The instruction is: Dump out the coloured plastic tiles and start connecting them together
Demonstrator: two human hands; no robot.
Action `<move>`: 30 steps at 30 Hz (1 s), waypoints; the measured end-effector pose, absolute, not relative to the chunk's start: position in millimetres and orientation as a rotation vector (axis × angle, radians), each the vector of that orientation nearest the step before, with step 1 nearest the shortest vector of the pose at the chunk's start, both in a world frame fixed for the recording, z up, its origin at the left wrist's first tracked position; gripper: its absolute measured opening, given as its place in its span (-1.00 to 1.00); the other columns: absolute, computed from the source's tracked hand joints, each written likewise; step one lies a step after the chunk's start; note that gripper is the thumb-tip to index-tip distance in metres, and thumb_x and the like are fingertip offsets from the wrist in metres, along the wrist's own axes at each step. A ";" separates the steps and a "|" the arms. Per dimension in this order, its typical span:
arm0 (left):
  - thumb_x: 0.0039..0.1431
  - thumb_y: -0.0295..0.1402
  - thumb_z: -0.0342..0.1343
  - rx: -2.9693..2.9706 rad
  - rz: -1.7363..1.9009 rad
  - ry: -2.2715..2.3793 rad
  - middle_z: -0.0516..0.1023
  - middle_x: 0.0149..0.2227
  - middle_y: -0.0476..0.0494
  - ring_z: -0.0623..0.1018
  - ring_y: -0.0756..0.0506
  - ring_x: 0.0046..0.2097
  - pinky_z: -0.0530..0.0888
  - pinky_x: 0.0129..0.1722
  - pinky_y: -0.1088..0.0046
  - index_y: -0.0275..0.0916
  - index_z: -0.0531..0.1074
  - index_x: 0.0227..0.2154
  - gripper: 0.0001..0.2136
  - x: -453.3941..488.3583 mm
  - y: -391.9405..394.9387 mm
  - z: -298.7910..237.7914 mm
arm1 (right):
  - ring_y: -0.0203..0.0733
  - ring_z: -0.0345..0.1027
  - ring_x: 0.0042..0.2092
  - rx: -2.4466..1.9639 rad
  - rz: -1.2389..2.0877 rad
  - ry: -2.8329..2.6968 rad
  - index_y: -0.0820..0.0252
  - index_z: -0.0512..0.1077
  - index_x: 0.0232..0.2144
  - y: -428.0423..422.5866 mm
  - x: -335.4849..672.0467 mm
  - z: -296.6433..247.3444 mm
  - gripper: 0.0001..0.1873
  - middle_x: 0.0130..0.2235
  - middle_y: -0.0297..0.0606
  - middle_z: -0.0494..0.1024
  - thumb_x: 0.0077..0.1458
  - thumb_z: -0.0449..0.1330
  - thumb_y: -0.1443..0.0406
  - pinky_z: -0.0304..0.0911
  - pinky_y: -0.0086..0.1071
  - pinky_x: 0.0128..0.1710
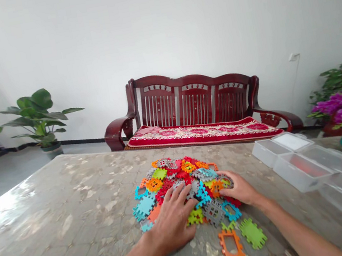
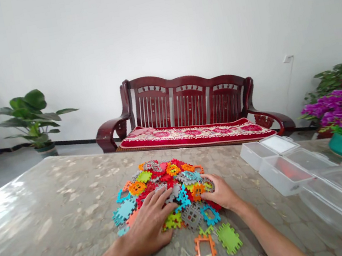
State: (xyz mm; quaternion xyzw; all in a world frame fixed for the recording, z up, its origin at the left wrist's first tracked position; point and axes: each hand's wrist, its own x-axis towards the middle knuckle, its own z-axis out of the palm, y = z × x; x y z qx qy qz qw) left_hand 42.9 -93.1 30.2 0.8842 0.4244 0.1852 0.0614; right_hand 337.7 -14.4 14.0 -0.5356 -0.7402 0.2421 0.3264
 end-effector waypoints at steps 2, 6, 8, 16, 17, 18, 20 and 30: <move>-0.06 -0.41 0.18 2.688 0.563 1.326 0.20 0.35 -0.17 0.14 -0.37 0.36 0.11 0.29 -0.10 -0.03 0.41 0.05 -0.47 40.7 -89.3 30.0 | 0.06 0.40 0.05 -1.392 0.642 -1.906 0.15 0.46 -0.03 -8.8 332.2 16.2 -0.38 0.01 -0.14 0.56 -0.23 0.35 0.20 0.21 -0.05 0.15; 0.02 -0.50 0.09 2.757 0.632 1.360 0.32 0.27 -0.16 0.24 -0.29 0.29 0.23 0.24 0.03 -0.10 0.44 -0.06 -0.62 36.0 -84.2 32.9 | -0.03 0.46 -0.12 -1.363 0.671 -1.783 0.17 0.45 -0.12 0.3 322.8 20.9 -0.47 -0.16 -0.22 0.60 -0.24 0.31 0.20 0.31 -0.15 0.01; 0.07 -0.54 0.04 2.782 0.683 1.376 0.37 0.23 -0.14 0.32 -0.24 0.23 0.29 0.20 0.09 -0.13 0.43 -0.11 -0.68 34.0 -82.9 34.1 | -0.08 0.46 -0.23 -1.366 0.692 -1.722 0.18 0.45 -0.16 4.0 320.1 25.2 -0.49 -0.29 -0.29 0.59 -0.26 0.30 0.19 0.35 -0.20 -0.10; 0.14 -0.56 0.00 2.800 0.865 1.488 0.48 0.09 -0.14 0.50 -0.16 0.01 0.45 0.00 0.27 -0.15 0.39 -0.19 -0.77 25.4 -73.1 35.2 | -0.14 0.42 -0.28 -1.363 0.665 -1.578 0.19 0.46 -0.15 16.5 306.1 57.2 -0.46 -0.35 -0.32 0.52 -0.30 0.29 0.21 0.32 -0.27 -0.19; 0.14 -0.56 -0.01 2.779 0.908 1.517 0.50 0.05 -0.14 0.52 -0.15 -0.02 0.46 -0.03 0.30 -0.15 0.39 -0.19 -0.77 23.9 -71.2 35.9 | -0.14 0.42 -0.27 -1.350 0.669 -1.568 0.19 0.46 -0.15 19.1 301.3 59.9 -0.46 -0.34 -0.32 0.51 -0.30 0.30 0.21 0.32 -0.27 -0.18; 0.15 -0.55 -0.01 2.751 0.949 1.545 0.52 0.00 -0.13 0.53 -0.14 -0.04 0.47 -0.05 0.32 -0.15 0.38 -0.20 -0.78 22.1 -69.1 36.7 | -0.14 0.41 -0.27 -1.333 0.686 -1.556 0.19 0.46 -0.14 22.2 295.6 61.9 -0.44 -0.34 -0.31 0.51 -0.30 0.31 0.21 0.33 -0.27 -0.18; 0.17 -0.53 -0.01 2.684 1.017 1.599 0.53 -0.06 -0.12 0.54 -0.12 -0.07 0.48 -0.07 0.35 -0.16 0.37 -0.20 -0.80 17.8 -64.4 38.9 | -0.13 0.42 -0.26 -1.291 0.746 -1.528 0.20 0.44 -0.10 29.5 281.7 63.5 -0.40 -0.31 -0.30 0.52 -0.29 0.32 0.19 0.35 -0.25 -0.18; 0.24 -0.48 -0.06 2.442 1.007 2.050 0.50 0.09 -0.20 0.52 -0.21 0.05 0.42 0.05 0.22 -0.18 0.34 0.05 -0.67 -12.9 -41.1 43.7 | 0.08 0.19 0.27 -1.115 0.794 -1.842 0.08 0.28 0.21 22.7 274.6 58.2 -0.18 0.24 -0.06 0.35 -0.06 0.31 -0.06 0.08 0.01 0.27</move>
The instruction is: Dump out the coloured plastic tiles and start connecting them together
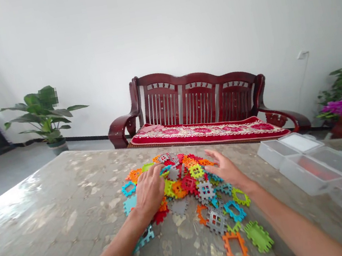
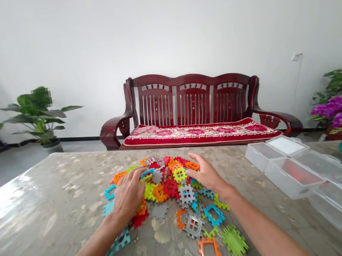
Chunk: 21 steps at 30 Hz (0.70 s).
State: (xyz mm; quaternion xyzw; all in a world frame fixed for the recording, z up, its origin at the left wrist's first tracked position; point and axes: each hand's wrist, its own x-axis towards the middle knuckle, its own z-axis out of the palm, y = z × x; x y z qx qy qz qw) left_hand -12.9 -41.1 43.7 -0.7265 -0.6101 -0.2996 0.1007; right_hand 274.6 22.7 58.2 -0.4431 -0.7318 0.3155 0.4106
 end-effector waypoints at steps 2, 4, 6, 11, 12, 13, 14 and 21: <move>0.25 -0.46 -0.05 -2.080 -0.874 -1.843 0.50 0.11 -0.22 0.51 -0.23 0.08 0.39 0.09 0.18 -0.20 0.34 0.08 -0.65 -18.1 -37.6 43.7 | 0.13 0.09 0.32 -1.118 0.700 -2.006 0.08 0.24 0.26 -2.2 290.6 56.8 -0.09 0.30 -0.06 0.27 -0.07 0.31 -0.12 -0.04 0.06 0.32; 0.28 -0.41 -0.05 -2.026 -0.860 -1.869 0.50 0.12 -0.24 0.50 -0.24 0.09 0.35 0.13 0.15 -0.21 0.35 0.09 -0.66 -21.7 -35.0 43.6 | 0.20 -0.08 0.38 -1.098 0.674 -2.203 0.08 0.20 0.30 -32.5 304.2 54.1 0.04 0.38 -0.04 0.11 -0.14 0.33 -0.19 -0.17 0.10 0.35; 0.31 -0.37 -0.07 -1.998 -0.827 -1.887 0.49 0.14 -0.26 0.49 -0.24 0.11 0.28 0.20 0.11 -0.22 0.37 0.09 -0.67 -23.2 -33.7 43.8 | 0.27 -0.23 0.41 -1.129 0.691 -2.387 0.04 0.11 0.35 -62.6 312.7 50.3 0.18 0.42 -0.04 -0.03 -0.25 0.38 -0.21 -0.20 0.14 0.35; 0.34 -0.29 -0.10 -1.934 -0.762 -1.968 0.46 0.18 -0.26 0.46 -0.26 0.15 0.14 0.27 -0.03 -0.19 0.38 0.11 -0.65 -25.9 -33.4 47.5 | 0.30 -0.43 0.43 -1.334 0.692 -2.642 -0.09 -0.03 0.38 -106.7 315.2 37.6 0.32 0.46 -0.14 -0.29 -0.38 0.48 -0.08 -0.30 0.20 0.35; 0.34 -0.27 -0.09 -1.920 -0.757 -1.994 0.45 0.18 -0.25 0.45 -0.26 0.16 0.13 0.27 -0.05 -0.18 0.37 0.12 -0.64 -28.2 -32.9 48.5 | 0.28 -0.41 0.43 -1.378 0.674 -2.645 -0.09 -0.01 0.38 -108.4 314.1 34.9 0.27 0.46 -0.15 -0.28 -0.34 0.47 -0.05 -0.30 0.19 0.35; 0.33 -0.26 -0.09 -1.906 -0.752 -2.026 0.45 0.18 -0.25 0.44 -0.27 0.17 0.13 0.27 -0.06 -0.17 0.37 0.13 -0.63 -31.3 -32.1 49.3 | 0.25 -0.36 0.43 -1.423 0.648 -2.629 -0.08 0.01 0.37 -107.9 312.8 32.3 0.20 0.46 -0.14 -0.23 -0.27 0.44 -0.03 -0.28 0.17 0.36; 0.33 -0.25 -0.09 -1.887 -0.744 -2.068 0.45 0.19 -0.25 0.43 -0.27 0.17 0.12 0.26 -0.08 -0.16 0.36 0.14 -0.63 -35.2 -30.9 49.9 | 0.22 -0.27 0.43 -1.464 0.615 -2.598 -0.05 0.05 0.37 -105.8 311.4 30.1 0.11 0.45 -0.12 -0.15 -0.18 0.41 0.00 -0.23 0.14 0.36; 0.33 -0.23 -0.16 -1.756 -0.618 -2.362 0.36 0.25 -0.32 0.35 -0.32 0.24 0.12 0.24 -0.13 -0.19 0.34 0.17 -0.58 -63.7 -20.6 39.2 | 0.02 0.31 0.17 -1.500 0.309 -2.317 0.12 0.30 0.23 -72.8 301.0 24.9 -0.33 0.17 -0.08 0.44 0.04 0.21 0.20 0.18 -0.10 0.20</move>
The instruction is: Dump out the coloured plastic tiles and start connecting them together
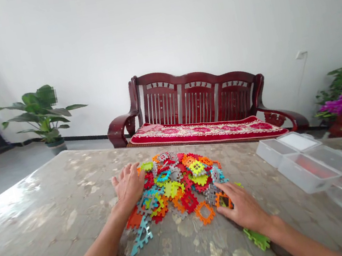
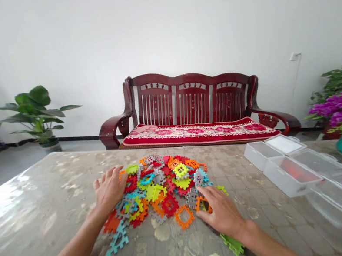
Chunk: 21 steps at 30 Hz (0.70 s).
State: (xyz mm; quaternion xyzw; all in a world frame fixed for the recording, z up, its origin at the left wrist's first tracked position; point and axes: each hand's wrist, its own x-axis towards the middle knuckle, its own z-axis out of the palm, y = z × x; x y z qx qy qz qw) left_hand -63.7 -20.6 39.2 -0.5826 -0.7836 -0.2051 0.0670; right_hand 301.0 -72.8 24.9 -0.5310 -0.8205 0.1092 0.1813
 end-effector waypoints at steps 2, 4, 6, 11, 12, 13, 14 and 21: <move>0.33 -0.21 -0.17 -1.785 -0.584 -2.447 0.34 0.26 -0.31 0.37 -0.33 0.23 0.19 0.22 -0.09 -0.18 0.34 0.17 -0.57 -67.4 -18.4 32.5 | 0.02 0.37 0.10 -1.492 0.248 -2.268 0.11 0.33 0.19 -64.2 298.6 23.0 -0.34 0.09 -0.11 0.50 -0.01 0.20 0.27 0.24 -0.12 0.14; 0.32 -0.18 -0.18 -1.830 -0.586 -2.520 0.33 0.27 -0.31 0.40 -0.32 0.21 0.26 0.18 -0.02 -0.18 0.34 0.16 -0.56 -69.8 -16.2 26.4 | 0.00 0.43 0.00 -1.519 0.220 -2.223 0.08 0.37 0.13 -57.9 297.4 20.2 -0.39 0.00 -0.16 0.56 -0.03 0.17 0.32 0.29 -0.15 0.04; 0.32 -0.18 -0.17 -1.862 -0.623 -2.545 0.33 0.27 -0.29 0.41 -0.31 0.20 0.30 0.17 0.04 -0.17 0.36 0.15 -0.56 -71.9 -13.9 21.7 | -0.05 0.47 -0.12 -1.559 0.228 -2.182 0.05 0.41 0.05 -54.1 297.7 17.8 -0.47 -0.14 -0.21 0.60 -0.03 0.12 0.36 0.33 -0.21 -0.08; 0.29 -0.20 -0.12 -1.866 -0.703 -2.513 0.35 0.26 -0.25 0.42 -0.27 0.20 0.32 0.17 0.11 -0.13 0.40 0.12 -0.59 -74.6 -10.0 15.7 | -0.13 0.44 -0.26 -1.460 0.274 -2.121 0.06 0.49 -0.34 -47.6 299.0 23.9 -0.76 -0.33 -0.30 0.59 -0.08 0.10 0.39 0.29 -0.32 -0.22; 0.30 -0.20 -0.12 -1.865 -0.705 -2.513 0.34 0.26 -0.24 0.41 -0.27 0.20 0.32 0.18 0.11 -0.13 0.40 0.12 -0.59 -74.4 -9.8 15.4 | -0.15 0.43 -0.30 -1.438 0.293 -2.094 0.08 0.48 -0.40 -44.5 297.6 27.8 -0.81 -0.36 -0.30 0.58 -0.08 0.10 0.38 0.28 -0.34 -0.26; 0.30 -0.20 -0.12 -1.865 -0.707 -2.512 0.34 0.27 -0.24 0.41 -0.27 0.21 0.32 0.18 0.11 -0.13 0.40 0.12 -0.59 -74.0 -9.7 15.3 | -0.17 0.41 -0.34 -1.430 0.314 -2.054 0.09 0.47 -0.43 -40.2 295.1 32.4 -0.85 -0.41 -0.31 0.57 -0.08 0.11 0.36 0.27 -0.35 -0.29; 0.30 -0.20 -0.12 -1.867 -0.707 -2.509 0.33 0.27 -0.24 0.40 -0.27 0.22 0.31 0.18 0.10 -0.14 0.40 0.12 -0.59 -73.5 -9.7 15.6 | -0.19 0.38 -0.38 -1.433 0.339 -2.001 0.11 0.47 -0.44 -34.7 291.6 37.7 -0.86 -0.44 -0.32 0.55 -0.08 0.11 0.34 0.26 -0.37 -0.32; 0.30 -0.21 -0.15 -1.885 -0.689 -2.526 0.32 0.28 -0.25 0.40 -0.29 0.22 0.31 0.19 0.08 -0.15 0.40 0.13 -0.58 -70.9 -11.1 20.5 | -0.04 0.46 -0.04 -1.255 0.771 -1.800 0.16 0.48 -0.06 12.2 271.8 69.5 -0.55 -0.04 -0.15 0.58 -0.01 0.18 0.15 0.35 -0.19 -0.02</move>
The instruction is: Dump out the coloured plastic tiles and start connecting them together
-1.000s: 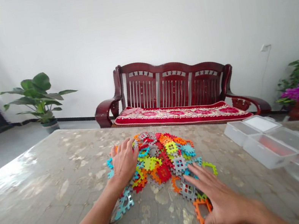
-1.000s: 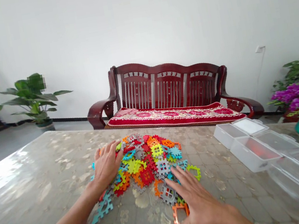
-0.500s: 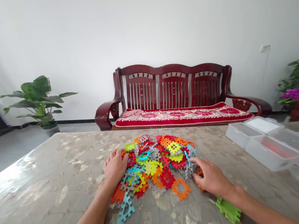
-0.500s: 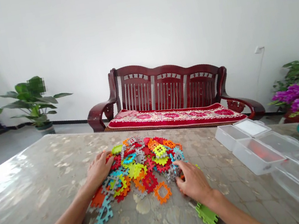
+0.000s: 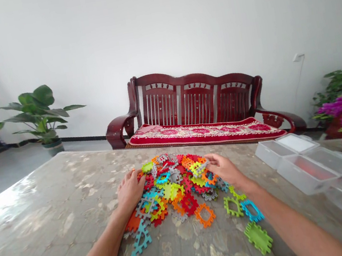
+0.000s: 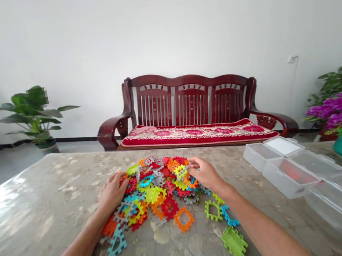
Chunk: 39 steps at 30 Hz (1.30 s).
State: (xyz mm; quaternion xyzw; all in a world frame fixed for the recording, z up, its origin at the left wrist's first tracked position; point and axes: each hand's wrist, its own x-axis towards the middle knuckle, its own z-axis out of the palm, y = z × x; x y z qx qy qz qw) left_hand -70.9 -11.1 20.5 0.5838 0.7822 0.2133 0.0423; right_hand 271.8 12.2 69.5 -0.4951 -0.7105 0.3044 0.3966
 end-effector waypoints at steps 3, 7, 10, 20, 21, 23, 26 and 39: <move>0.31 -0.21 -0.17 1.796 0.634 2.403 0.32 0.28 -0.25 0.40 -0.28 0.22 0.31 0.19 0.10 -0.15 0.39 0.13 -0.57 -70.3 -11.1 20.9 | 0.06 0.27 0.22 -1.279 0.811 -1.860 0.13 0.32 0.18 11.5 291.9 63.7 -0.23 0.23 -0.06 0.38 -0.08 0.31 0.06 0.21 -0.06 0.18; 0.31 -0.20 -0.18 1.810 0.617 2.410 0.32 0.27 -0.26 0.40 -0.30 0.21 0.31 0.19 0.10 -0.15 0.38 0.14 -0.57 -70.1 -10.4 19.1 | 0.20 0.03 0.34 -1.416 0.646 -2.062 0.18 0.15 0.31 -8.7 331.6 38.5 0.10 0.34 0.05 0.19 -0.24 0.41 -0.01 -0.04 0.09 0.31; 0.31 -0.19 -0.19 1.829 0.614 2.401 0.33 0.26 -0.29 0.42 -0.32 0.20 0.32 0.17 0.07 -0.17 0.37 0.14 -0.56 -70.2 -10.2 17.8 | 0.21 -0.04 0.37 -1.550 0.596 -2.147 0.21 0.07 0.34 -19.7 343.3 22.0 0.20 0.36 0.08 0.11 -0.30 0.44 0.03 -0.10 0.10 0.32; 0.31 -0.20 -0.14 1.821 0.664 2.403 0.36 0.25 -0.25 0.43 -0.30 0.18 0.31 0.17 0.07 -0.13 0.39 0.12 -0.59 -70.0 -9.2 15.2 | 0.22 -0.03 0.36 -1.593 0.492 -2.205 0.15 -0.06 0.39 -9.5 287.1 23.6 0.29 0.36 0.05 0.10 -0.34 0.45 0.10 -0.03 0.07 0.30; 0.31 -0.20 -0.15 1.823 0.658 2.398 0.36 0.25 -0.26 0.43 -0.30 0.19 0.31 0.17 0.06 -0.13 0.39 0.12 -0.59 -70.0 -8.9 15.0 | 0.23 0.03 0.33 -1.592 0.473 -2.196 0.17 -0.04 0.38 -9.4 284.0 24.4 0.27 0.33 0.05 0.17 -0.32 0.44 0.12 0.01 0.08 0.28; 0.31 -0.20 -0.16 1.833 0.647 2.392 0.37 0.24 -0.26 0.43 -0.32 0.18 0.31 0.16 0.04 -0.13 0.38 0.13 -0.58 -70.1 -8.5 14.6 | 0.23 0.12 0.29 -1.574 0.427 -2.176 0.19 0.02 0.37 -8.8 280.5 24.8 0.19 0.28 0.05 0.26 -0.29 0.42 0.17 0.07 0.08 0.25; 0.31 -0.20 -0.15 1.855 0.649 2.392 0.38 0.23 -0.27 0.44 -0.32 0.17 0.33 0.15 0.04 -0.14 0.38 0.13 -0.58 -70.2 -8.8 14.2 | 0.14 0.24 0.22 -1.482 0.365 -2.139 0.14 0.17 0.30 -4.8 278.1 23.8 -0.03 0.22 -0.03 0.35 -0.22 0.32 0.30 0.15 0.01 0.21; 0.32 -0.20 -0.14 1.837 0.680 2.386 0.37 0.23 -0.26 0.42 -0.32 0.19 0.31 0.17 0.02 -0.14 0.39 0.12 -0.60 -68.0 -11.2 15.8 | -0.09 0.50 -0.17 -1.262 0.836 -1.871 0.18 0.54 -0.13 31.2 243.9 65.4 -0.62 -0.19 -0.20 0.63 -0.06 0.22 0.23 0.38 -0.21 -0.10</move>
